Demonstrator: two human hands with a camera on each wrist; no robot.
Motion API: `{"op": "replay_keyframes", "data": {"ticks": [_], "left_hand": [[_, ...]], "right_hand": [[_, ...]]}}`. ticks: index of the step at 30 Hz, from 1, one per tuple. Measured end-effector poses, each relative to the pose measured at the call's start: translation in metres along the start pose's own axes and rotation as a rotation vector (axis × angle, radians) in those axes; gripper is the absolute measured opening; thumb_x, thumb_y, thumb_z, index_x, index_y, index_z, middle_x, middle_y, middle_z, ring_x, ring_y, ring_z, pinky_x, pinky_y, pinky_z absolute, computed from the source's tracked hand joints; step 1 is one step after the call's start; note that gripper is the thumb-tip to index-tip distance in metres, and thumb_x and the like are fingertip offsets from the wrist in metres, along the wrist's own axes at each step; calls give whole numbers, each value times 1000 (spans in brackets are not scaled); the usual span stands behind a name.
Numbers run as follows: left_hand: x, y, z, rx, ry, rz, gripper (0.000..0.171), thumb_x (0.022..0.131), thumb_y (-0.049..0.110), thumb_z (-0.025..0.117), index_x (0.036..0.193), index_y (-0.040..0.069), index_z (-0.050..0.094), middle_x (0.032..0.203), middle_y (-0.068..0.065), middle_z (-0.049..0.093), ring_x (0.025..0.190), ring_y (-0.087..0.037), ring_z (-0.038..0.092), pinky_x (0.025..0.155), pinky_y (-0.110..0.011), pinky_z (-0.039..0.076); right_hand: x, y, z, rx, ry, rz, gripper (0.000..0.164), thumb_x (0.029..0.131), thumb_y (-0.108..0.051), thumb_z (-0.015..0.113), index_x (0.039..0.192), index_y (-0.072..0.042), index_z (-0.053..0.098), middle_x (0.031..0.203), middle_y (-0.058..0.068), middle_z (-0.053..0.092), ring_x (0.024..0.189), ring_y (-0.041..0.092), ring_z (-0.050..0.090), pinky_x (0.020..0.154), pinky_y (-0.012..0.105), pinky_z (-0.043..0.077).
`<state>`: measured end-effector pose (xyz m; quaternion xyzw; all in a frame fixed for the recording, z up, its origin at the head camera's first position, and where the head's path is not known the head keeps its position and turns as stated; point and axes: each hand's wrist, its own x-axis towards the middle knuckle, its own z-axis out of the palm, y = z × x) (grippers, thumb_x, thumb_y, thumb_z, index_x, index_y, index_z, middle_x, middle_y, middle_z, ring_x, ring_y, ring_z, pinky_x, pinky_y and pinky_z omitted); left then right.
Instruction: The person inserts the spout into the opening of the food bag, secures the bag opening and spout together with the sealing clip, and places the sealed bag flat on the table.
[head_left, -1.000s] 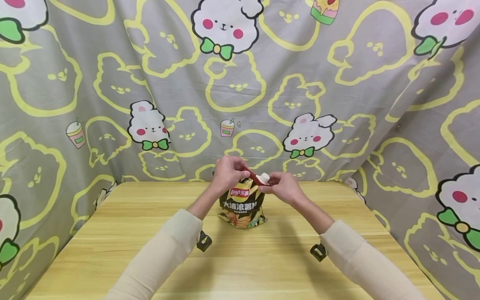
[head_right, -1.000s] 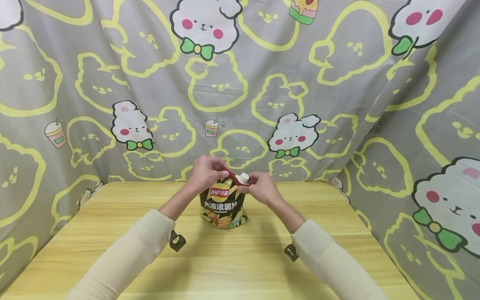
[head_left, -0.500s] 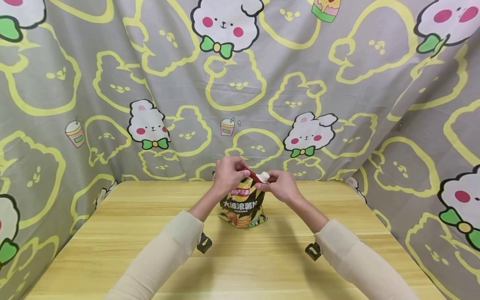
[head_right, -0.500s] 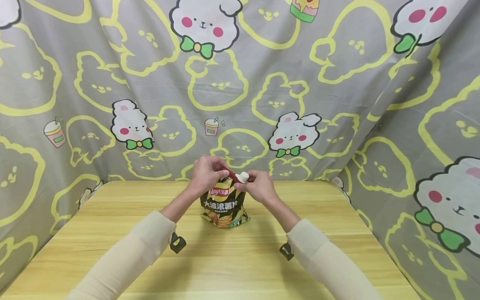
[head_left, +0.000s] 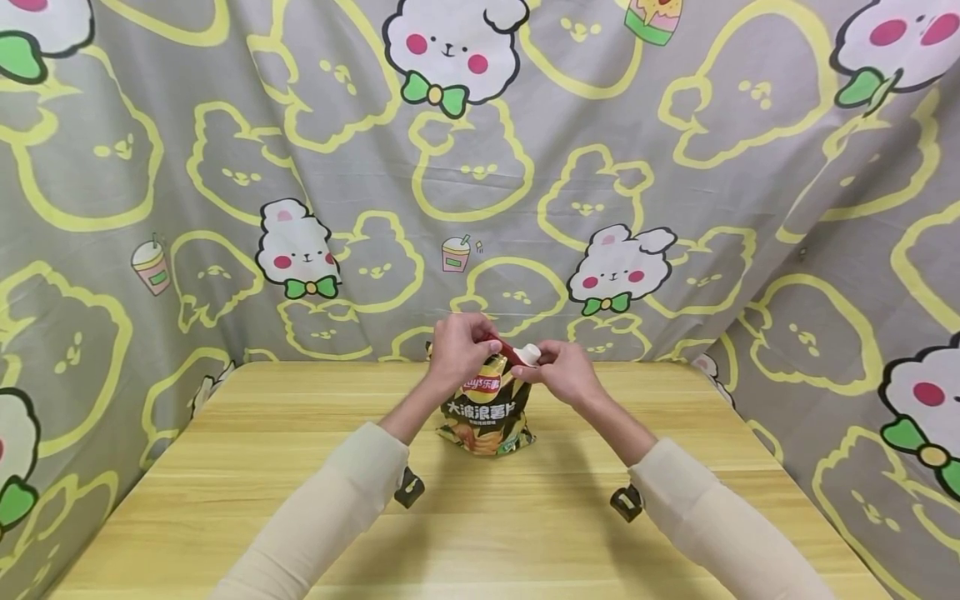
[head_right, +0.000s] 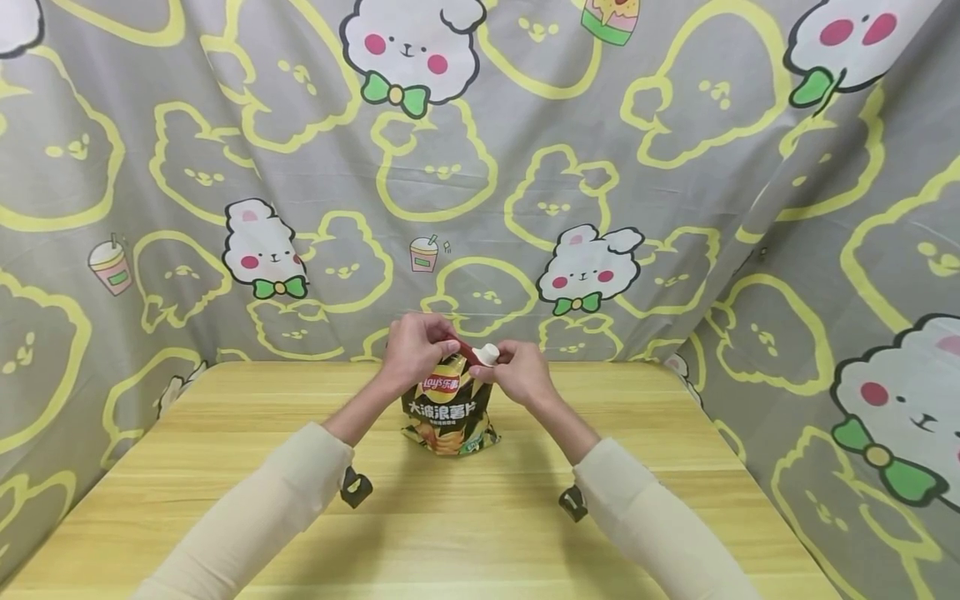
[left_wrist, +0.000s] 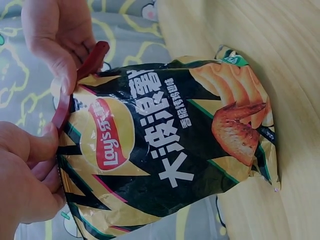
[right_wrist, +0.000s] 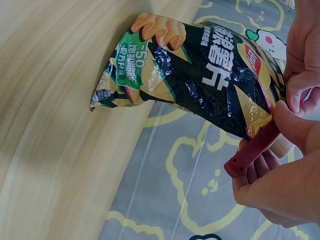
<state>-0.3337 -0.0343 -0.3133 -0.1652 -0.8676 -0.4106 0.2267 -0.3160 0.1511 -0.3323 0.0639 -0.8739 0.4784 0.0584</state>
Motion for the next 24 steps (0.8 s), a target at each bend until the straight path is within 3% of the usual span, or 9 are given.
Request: {"op": "replay_keyframes", "data": {"ticks": [8, 15, 24], "left_hand": [[1, -3, -2, -17, -17, 24, 6, 82, 9, 84, 82, 9, 78, 75, -4, 76, 68, -16, 67, 72, -36, 52], [2, -4, -5, -4, -62, 8, 6, 85, 13, 83, 87, 9, 79, 78, -4, 76, 65, -13, 65, 65, -30, 50], [1, 0, -10, 1, -130, -30, 15, 85, 13, 82, 99, 8, 78, 87, -7, 79, 72, -15, 72, 65, -29, 52]], "right_hand": [[1, -2, 0, 3, -16, 25, 24, 83, -27, 85, 90, -8, 73, 81, 4, 73, 70, 19, 47, 61, 31, 34], [5, -1, -3, -8, -66, 12, 24, 86, -24, 82, 95, -5, 72, 87, 7, 76, 80, 23, 61, 66, 30, 42], [5, -1, -7, -51, -119, 2, 28, 88, -24, 80, 103, -3, 70, 96, 11, 77, 82, 18, 65, 71, 30, 46]]}}
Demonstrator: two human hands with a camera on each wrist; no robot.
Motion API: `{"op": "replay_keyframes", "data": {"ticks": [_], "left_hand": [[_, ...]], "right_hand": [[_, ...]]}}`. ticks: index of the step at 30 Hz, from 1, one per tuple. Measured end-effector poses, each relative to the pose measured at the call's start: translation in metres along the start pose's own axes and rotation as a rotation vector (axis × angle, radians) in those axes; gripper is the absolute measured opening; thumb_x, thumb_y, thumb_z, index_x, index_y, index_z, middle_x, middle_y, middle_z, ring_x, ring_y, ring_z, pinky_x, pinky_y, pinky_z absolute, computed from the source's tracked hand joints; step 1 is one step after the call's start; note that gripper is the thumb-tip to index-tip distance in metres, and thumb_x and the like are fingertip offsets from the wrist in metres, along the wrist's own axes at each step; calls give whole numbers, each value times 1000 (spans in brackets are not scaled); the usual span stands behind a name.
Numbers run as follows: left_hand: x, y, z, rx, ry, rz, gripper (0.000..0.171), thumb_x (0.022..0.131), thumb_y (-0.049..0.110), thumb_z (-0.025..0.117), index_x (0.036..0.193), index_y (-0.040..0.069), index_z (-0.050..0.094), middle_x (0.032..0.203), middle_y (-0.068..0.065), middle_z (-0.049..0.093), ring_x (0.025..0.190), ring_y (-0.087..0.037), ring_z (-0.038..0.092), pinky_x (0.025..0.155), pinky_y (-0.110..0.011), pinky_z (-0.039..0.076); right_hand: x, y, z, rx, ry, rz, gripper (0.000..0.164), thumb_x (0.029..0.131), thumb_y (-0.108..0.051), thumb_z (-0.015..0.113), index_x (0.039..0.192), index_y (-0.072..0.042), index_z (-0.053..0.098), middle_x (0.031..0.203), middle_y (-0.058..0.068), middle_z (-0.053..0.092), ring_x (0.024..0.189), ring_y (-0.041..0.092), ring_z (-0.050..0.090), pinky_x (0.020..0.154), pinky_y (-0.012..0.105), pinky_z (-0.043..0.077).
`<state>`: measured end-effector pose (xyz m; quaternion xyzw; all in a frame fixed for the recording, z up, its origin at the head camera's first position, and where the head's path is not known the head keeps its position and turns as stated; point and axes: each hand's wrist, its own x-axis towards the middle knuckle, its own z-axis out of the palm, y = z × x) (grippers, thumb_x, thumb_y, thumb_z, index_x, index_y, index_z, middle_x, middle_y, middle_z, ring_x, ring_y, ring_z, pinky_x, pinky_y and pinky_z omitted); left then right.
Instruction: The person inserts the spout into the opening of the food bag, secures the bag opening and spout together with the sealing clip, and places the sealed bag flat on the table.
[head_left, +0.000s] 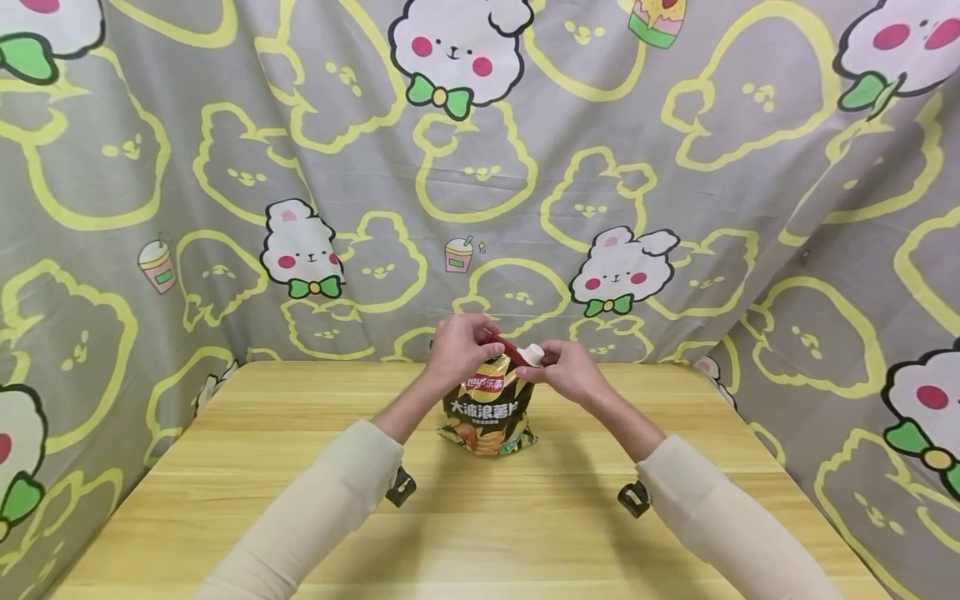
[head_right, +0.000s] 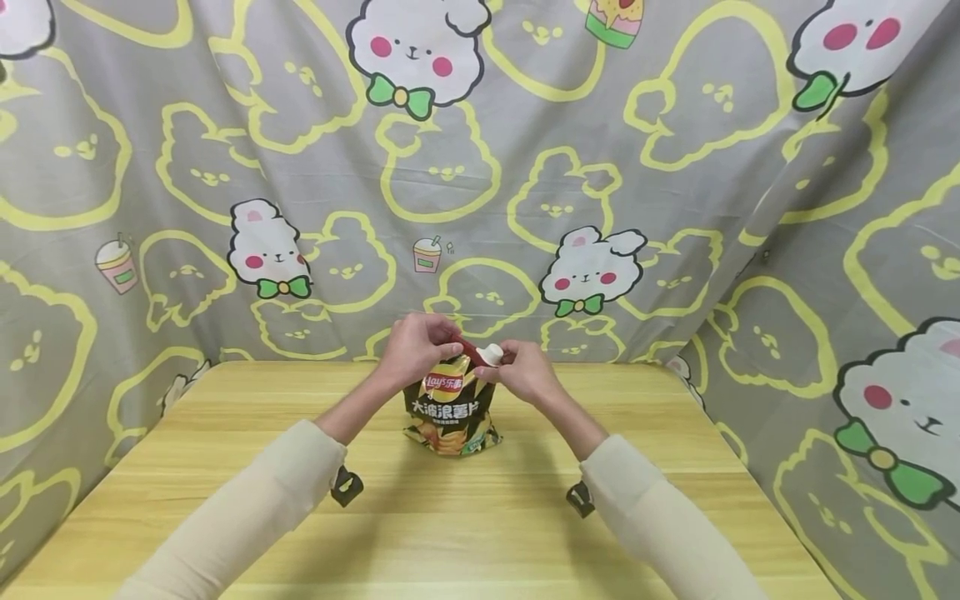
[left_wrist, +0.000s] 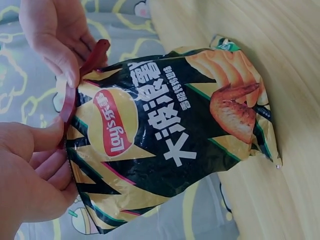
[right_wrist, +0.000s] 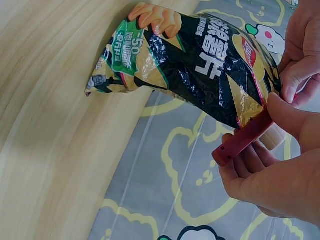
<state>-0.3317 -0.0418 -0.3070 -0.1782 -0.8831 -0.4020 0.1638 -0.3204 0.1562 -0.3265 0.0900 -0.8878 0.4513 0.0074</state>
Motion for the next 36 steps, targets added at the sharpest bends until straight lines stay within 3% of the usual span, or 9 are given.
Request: {"op": "replay_keyframes", "data": {"ticks": [7, 16, 23, 29, 36], "left_hand": [[1, -3, -3, 6, -10, 0, 18, 84, 11, 82, 101, 7, 78, 91, -8, 79, 76, -17, 75, 80, -37, 57], [3, -14, -14, 96, -6, -70, 30, 86, 17, 81, 112, 5, 75, 111, -11, 76, 105, -29, 72, 94, -43, 56], [0, -23, -24, 148, 11, -96, 31, 86, 23, 81, 114, 9, 75, 116, -7, 76, 103, -28, 69, 89, -44, 56], [-4, -30, -33, 111, -5, -130, 35, 88, 20, 79, 120, 10, 72, 123, -14, 73, 105, -31, 71, 87, -46, 58], [-7, -37, -47, 61, -24, -194, 38, 88, 14, 76, 126, 11, 70, 129, -19, 69, 112, -34, 68, 91, -48, 57]], "right_hand": [[-2, 1, -4, -42, -22, 4, 33, 88, -25, 80, 110, -3, 71, 101, 12, 77, 93, 23, 70, 84, 41, 51], [-1, 10, -9, -102, -26, 6, 44, 85, -27, 82, 118, 0, 70, 103, 13, 75, 94, 25, 68, 85, 43, 51], [-3, 15, -11, -93, -35, 27, 49, 86, -22, 80, 127, 1, 66, 108, 16, 74, 97, 28, 69, 93, 48, 52], [-6, 23, -12, -97, -27, 24, 47, 82, -12, 82, 125, 0, 68, 106, 18, 75, 94, 28, 70, 81, 38, 51], [-10, 33, -12, -1, -22, 45, 50, 76, -1, 78, 124, 4, 67, 102, 19, 75, 91, 26, 69, 75, 30, 50]]}}
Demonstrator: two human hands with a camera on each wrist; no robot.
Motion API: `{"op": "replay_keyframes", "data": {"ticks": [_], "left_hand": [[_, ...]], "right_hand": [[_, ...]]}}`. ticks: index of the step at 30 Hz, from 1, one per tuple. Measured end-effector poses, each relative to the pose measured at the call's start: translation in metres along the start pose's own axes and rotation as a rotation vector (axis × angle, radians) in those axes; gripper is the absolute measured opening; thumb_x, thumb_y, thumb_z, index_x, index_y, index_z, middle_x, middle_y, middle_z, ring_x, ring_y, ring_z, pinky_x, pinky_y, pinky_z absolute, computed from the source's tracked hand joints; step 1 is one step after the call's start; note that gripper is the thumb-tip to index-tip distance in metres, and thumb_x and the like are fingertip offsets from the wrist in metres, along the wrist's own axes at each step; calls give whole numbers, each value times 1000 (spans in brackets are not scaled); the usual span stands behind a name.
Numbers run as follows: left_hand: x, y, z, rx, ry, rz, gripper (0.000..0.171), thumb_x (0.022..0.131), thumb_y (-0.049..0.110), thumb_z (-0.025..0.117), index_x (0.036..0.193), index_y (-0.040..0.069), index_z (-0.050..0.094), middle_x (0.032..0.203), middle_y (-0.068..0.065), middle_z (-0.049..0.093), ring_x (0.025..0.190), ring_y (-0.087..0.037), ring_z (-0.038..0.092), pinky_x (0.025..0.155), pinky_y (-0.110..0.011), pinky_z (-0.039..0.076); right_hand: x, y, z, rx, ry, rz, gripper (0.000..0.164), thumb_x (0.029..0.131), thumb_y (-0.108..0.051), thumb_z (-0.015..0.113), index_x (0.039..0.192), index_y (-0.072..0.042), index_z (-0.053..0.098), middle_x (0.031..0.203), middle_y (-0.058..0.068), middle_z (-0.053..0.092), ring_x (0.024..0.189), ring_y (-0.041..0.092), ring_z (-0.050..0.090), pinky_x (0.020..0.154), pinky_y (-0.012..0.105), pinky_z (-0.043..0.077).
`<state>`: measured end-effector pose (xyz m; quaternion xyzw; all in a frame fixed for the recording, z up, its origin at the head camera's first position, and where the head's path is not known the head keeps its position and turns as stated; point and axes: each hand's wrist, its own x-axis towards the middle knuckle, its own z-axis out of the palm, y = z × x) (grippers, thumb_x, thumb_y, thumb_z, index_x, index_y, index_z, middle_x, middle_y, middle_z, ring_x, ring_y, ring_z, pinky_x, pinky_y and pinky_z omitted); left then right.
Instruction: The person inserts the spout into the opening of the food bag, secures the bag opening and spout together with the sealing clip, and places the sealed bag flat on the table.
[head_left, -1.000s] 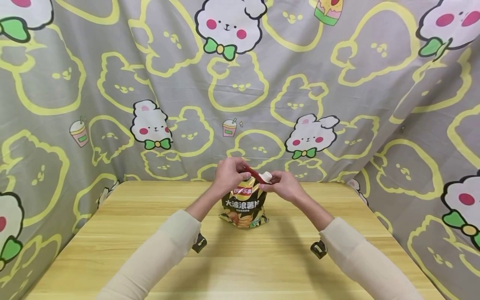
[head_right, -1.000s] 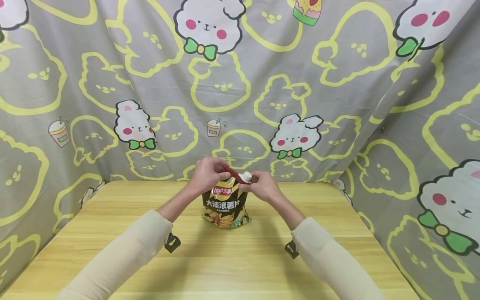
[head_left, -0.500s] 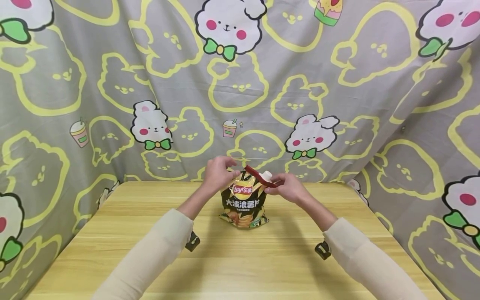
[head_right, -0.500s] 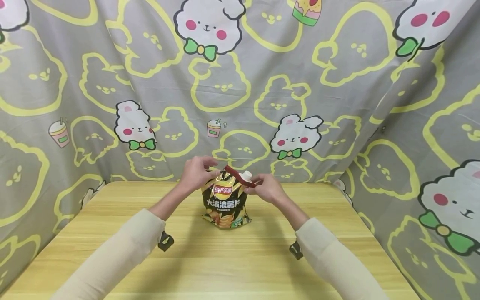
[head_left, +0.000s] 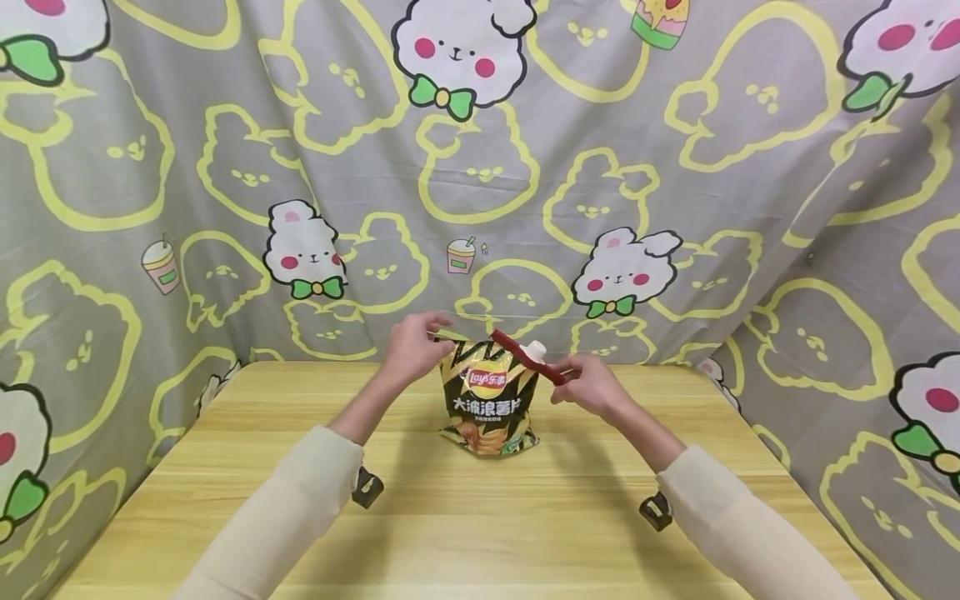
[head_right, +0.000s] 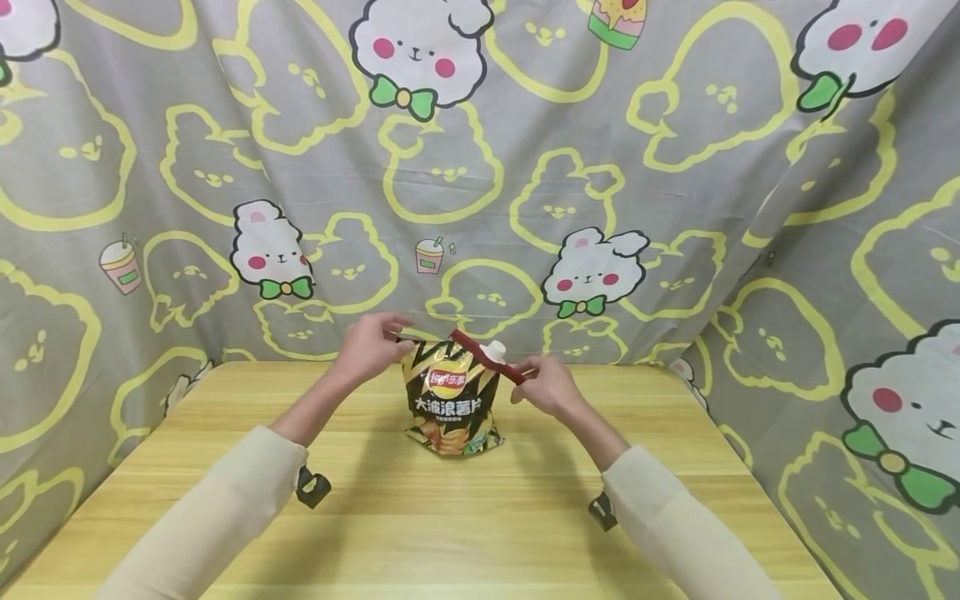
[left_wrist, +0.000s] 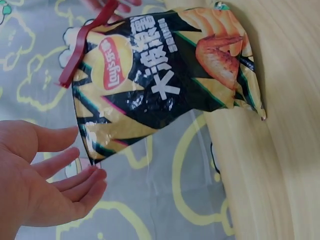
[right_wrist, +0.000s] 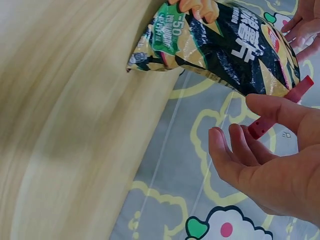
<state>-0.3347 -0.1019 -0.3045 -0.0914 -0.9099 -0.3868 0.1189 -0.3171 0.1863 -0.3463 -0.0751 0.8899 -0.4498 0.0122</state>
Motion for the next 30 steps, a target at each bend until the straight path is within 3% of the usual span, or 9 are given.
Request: {"op": "replay_keyframes", "data": {"ticks": [3, 5, 7, 9, 16, 24, 30], "left_hand": [[-1, -5, -5, -7, -16, -18, 38, 88, 8, 71, 126, 10, 70, 126, -20, 70, 115, -34, 67, 89, -45, 57], [-2, -9, -8, -11, -38, -35, 40, 87, -1, 64, 126, 9, 70, 125, -20, 70, 114, -35, 67, 74, -37, 57], [-2, -13, -11, -23, -67, -54, 48, 83, -8, 55, 126, 7, 69, 125, -20, 70, 115, -36, 67, 59, -29, 50], [-2, -18, -13, -38, -94, -68, 55, 78, -11, 49, 127, 6, 68, 126, -21, 69, 116, -37, 66, 54, -25, 42], [-6, -37, -11, -97, -102, -115, 45, 84, -1, 63, 129, 3, 67, 116, -20, 73, 105, -33, 70, 72, -31, 55], [-15, -58, 1, -174, -158, -157, 47, 82, 6, 70, 129, 10, 69, 119, -17, 73, 112, -35, 67, 87, -44, 56], [-22, -69, 14, -253, -225, -206, 45, 88, 11, 71, 133, 10, 66, 126, -19, 70, 116, -35, 67, 96, -48, 54]], "right_hand": [[0, 5, 1, 24, -16, 15, 52, 76, -2, 77, 126, 6, 65, 97, 17, 75, 85, 23, 70, 76, 32, 54], [0, 8, 2, 29, -27, 31, 53, 77, -3, 77, 127, 5, 63, 95, 14, 75, 83, 20, 69, 78, 35, 56], [0, 11, 3, 38, -30, 37, 52, 76, -4, 77, 125, 6, 64, 94, 14, 74, 83, 21, 69, 79, 36, 57], [1, 14, 5, 48, -30, 36, 48, 76, -4, 78, 121, 5, 65, 93, 14, 74, 84, 23, 69, 77, 34, 57], [1, 19, 14, 95, -34, 46, 39, 77, -5, 78, 114, 4, 70, 93, 13, 75, 83, 21, 71, 77, 37, 59], [3, 22, 26, 148, -27, 81, 43, 77, -5, 79, 118, 5, 69, 99, 14, 76, 86, 20, 72, 86, 45, 60], [3, 23, 34, 200, -5, 107, 48, 79, -5, 79, 123, 8, 66, 108, 21, 73, 90, 22, 73, 89, 47, 59]]}}
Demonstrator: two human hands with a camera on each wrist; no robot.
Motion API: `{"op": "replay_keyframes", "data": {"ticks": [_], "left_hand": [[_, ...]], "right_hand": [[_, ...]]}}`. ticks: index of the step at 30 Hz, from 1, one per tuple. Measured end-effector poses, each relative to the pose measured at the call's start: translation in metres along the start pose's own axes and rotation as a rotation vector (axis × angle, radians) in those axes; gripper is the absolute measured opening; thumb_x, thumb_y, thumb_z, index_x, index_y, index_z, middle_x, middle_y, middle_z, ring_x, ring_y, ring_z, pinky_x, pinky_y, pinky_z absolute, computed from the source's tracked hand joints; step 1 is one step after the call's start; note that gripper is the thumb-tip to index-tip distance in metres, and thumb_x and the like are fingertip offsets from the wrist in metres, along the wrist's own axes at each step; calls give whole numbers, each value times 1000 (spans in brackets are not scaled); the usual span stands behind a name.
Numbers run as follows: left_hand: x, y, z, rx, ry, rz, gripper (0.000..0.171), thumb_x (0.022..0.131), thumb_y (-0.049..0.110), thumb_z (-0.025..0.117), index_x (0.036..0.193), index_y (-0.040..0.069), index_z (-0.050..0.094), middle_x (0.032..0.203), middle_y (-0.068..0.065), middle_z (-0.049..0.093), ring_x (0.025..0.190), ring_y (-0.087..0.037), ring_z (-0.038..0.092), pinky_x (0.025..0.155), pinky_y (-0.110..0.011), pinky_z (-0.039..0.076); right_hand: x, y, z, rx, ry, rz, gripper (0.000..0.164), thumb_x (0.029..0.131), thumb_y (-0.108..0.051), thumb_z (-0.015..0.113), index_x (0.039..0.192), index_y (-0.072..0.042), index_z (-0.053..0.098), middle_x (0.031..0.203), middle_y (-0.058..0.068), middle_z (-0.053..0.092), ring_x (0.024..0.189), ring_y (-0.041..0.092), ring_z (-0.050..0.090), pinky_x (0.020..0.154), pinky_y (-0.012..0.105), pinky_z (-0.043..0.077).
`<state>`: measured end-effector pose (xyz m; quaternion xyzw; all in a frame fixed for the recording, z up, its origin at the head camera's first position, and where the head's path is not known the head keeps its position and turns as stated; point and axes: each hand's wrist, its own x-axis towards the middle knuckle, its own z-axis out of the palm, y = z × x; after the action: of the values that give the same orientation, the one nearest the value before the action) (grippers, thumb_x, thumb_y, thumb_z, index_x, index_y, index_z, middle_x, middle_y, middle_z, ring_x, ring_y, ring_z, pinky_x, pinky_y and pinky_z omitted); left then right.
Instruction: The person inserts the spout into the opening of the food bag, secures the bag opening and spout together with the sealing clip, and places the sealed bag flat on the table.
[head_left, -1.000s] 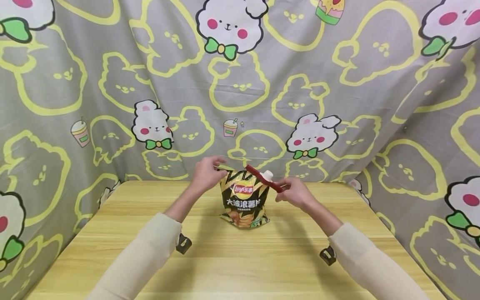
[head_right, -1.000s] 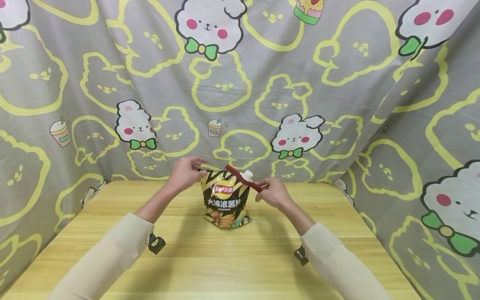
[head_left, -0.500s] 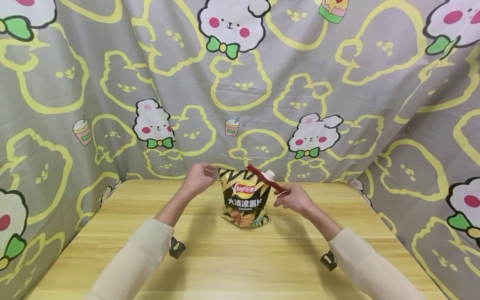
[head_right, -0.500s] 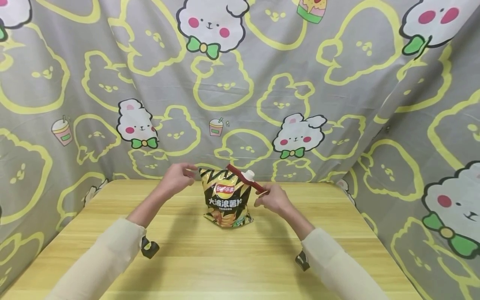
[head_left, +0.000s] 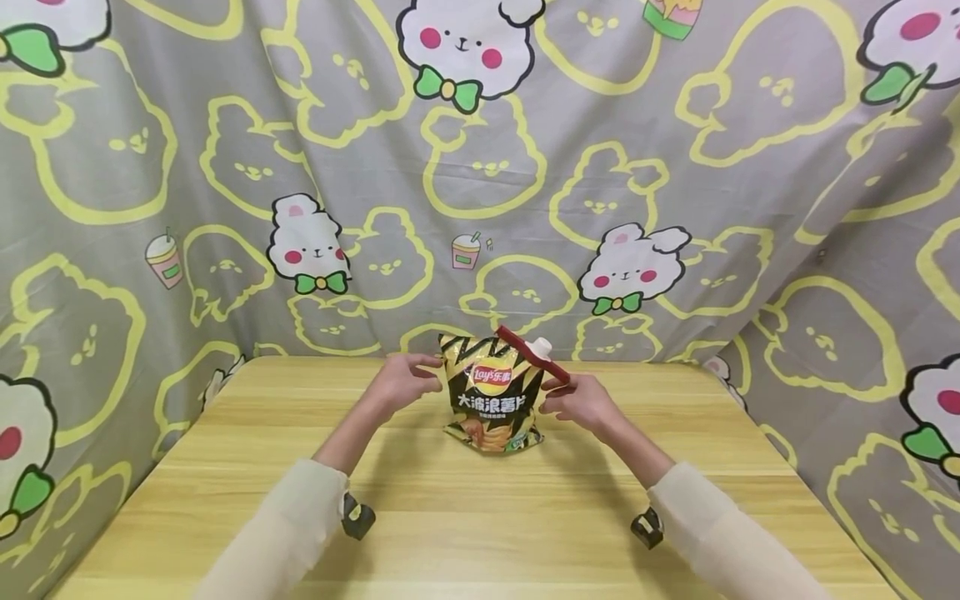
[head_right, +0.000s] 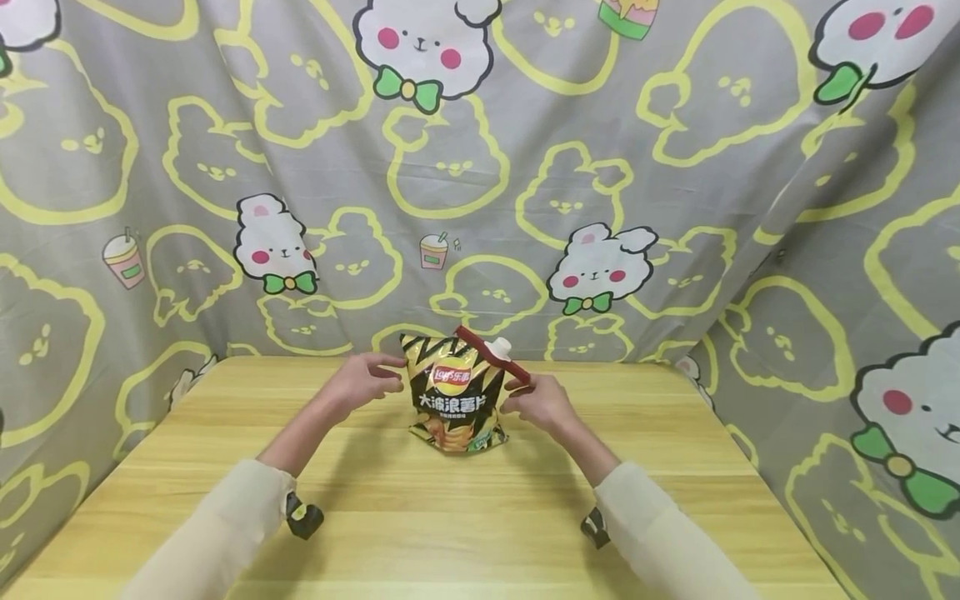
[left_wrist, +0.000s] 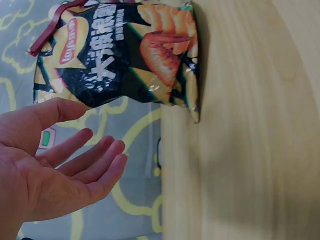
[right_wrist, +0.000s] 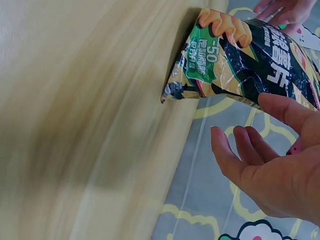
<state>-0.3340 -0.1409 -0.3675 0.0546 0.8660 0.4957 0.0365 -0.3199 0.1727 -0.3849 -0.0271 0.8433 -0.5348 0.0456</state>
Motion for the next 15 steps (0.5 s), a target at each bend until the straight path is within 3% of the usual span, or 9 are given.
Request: {"op": "replay_keyframes", "data": {"ticks": [5, 10, 15], "left_hand": [[-2, -9, 9, -75, -52, -15, 47, 89, 11, 69, 136, 5, 63, 132, -23, 65, 115, -34, 67, 97, -48, 55], [-4, -18, 20, -109, -90, -42, 48, 90, 9, 70, 137, 2, 61, 128, -24, 67, 116, -40, 66, 95, -46, 56], [-4, -27, 30, -134, -98, -57, 49, 90, 5, 69, 137, -3, 59, 125, -24, 69, 114, -39, 68, 95, -45, 57]], "right_hand": [[0, 4, 4, 65, 6, 13, 45, 84, -6, 76, 124, 11, 65, 122, 27, 68, 100, 32, 73, 92, 47, 58], [-2, 10, 10, 122, -4, 12, 42, 87, -8, 74, 123, 10, 65, 117, 25, 71, 108, 41, 70, 94, 49, 57], [-3, 15, 17, 162, -24, -7, 44, 88, -8, 74, 126, 11, 62, 121, 26, 69, 110, 42, 69, 96, 49, 56]]}}
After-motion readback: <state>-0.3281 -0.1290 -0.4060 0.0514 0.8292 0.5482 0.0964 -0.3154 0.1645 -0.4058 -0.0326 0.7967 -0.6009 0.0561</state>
